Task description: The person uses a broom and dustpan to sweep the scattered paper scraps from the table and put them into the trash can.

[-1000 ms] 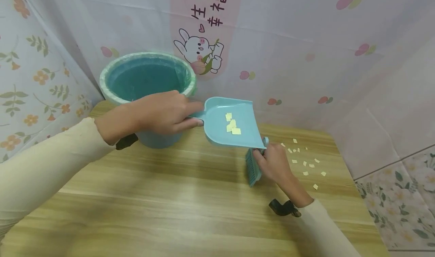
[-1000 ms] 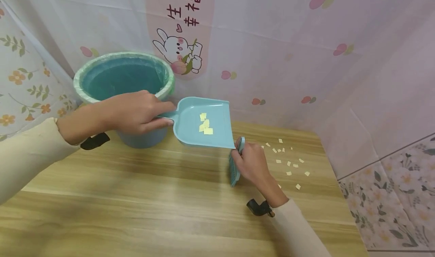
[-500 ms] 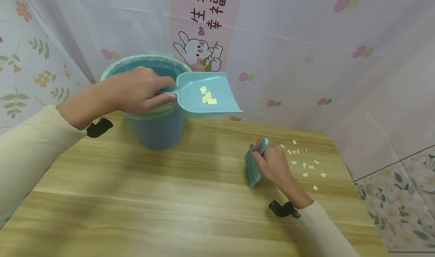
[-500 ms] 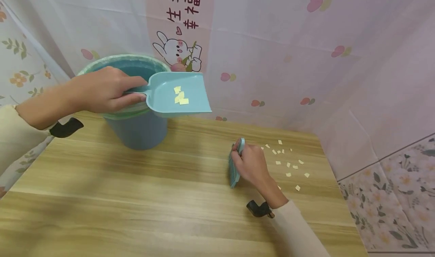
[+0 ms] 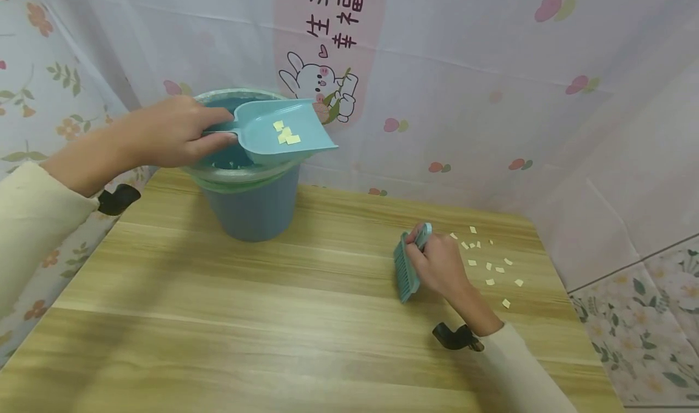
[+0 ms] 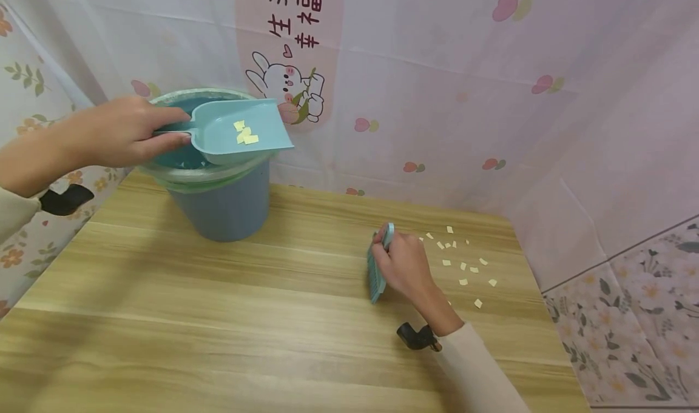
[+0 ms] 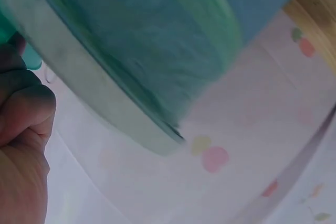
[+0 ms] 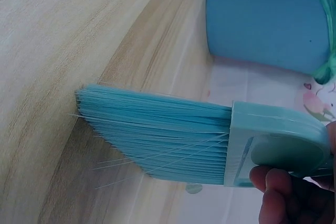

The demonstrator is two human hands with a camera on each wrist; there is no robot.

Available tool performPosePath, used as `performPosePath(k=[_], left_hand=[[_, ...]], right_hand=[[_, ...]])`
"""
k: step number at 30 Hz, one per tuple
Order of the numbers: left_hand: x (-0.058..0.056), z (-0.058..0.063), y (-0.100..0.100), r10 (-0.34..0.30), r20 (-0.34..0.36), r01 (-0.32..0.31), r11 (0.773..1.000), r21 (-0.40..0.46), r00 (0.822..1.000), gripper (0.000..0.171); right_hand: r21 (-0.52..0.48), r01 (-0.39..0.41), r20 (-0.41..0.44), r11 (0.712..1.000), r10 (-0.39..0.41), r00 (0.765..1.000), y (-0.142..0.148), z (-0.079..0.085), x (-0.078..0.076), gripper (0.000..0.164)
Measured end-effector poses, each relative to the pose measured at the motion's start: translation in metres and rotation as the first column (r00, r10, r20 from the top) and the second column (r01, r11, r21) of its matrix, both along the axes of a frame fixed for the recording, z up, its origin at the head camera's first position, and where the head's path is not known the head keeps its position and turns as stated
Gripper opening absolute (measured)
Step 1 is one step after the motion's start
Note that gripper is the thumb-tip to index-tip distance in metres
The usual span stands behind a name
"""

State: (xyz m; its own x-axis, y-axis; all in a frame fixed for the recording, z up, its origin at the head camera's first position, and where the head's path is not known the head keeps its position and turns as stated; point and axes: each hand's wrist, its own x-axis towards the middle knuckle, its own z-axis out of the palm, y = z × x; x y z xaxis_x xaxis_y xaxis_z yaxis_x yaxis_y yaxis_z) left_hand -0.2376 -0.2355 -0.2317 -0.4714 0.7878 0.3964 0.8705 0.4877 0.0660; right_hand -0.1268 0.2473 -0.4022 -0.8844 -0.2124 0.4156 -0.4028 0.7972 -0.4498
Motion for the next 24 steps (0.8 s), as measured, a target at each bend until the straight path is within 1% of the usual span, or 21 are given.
performPosePath(k=[6,9,13,16,19,22,24], left_hand=[[0.0,-0.008,-0.025,0.018,-0.041,-0.018,1.0,0.013,0.999,0.03],[0.0,-0.011,-0.036,0.053,-0.053,-0.052,0.999,0.01,0.997,0.034],[-0.001,-0.009,-0.051,0.125,-0.052,-0.126,0.992,-0.018,0.991,0.026],[-0.001,-0.007,-0.061,0.162,-0.048,-0.164,0.986,-0.03,0.986,0.023],[0.0,-0.006,-0.068,0.203,-0.042,-0.205,0.978,-0.041,0.978,0.027],[0.001,-0.005,-0.072,0.229,-0.051,-0.232,0.971,-0.053,0.972,0.032],[0.001,-0.005,-0.072,0.229,-0.067,-0.233,0.971,-0.056,0.971,0.035]], right_hand=[[0.001,-0.005,-0.003,1.0,0.005,1.0,0.0,0.001,-0.001,0.015],[0.0,-0.008,-0.005,1.0,0.008,1.0,0.0,0.001,-0.002,0.015],[0.002,-0.009,-0.004,1.0,0.009,1.0,0.001,0.001,-0.003,0.015],[0.004,-0.006,-0.009,1.0,0.006,1.0,0.001,0.001,-0.003,0.015],[0.005,-0.006,-0.014,1.0,0.006,1.0,0.002,0.001,-0.004,0.014],[0.004,-0.007,-0.018,1.0,0.007,1.0,0.002,0.001,-0.004,0.014],[0.005,-0.007,-0.02,1.0,0.007,1.0,0.002,0.001,-0.003,0.015]])
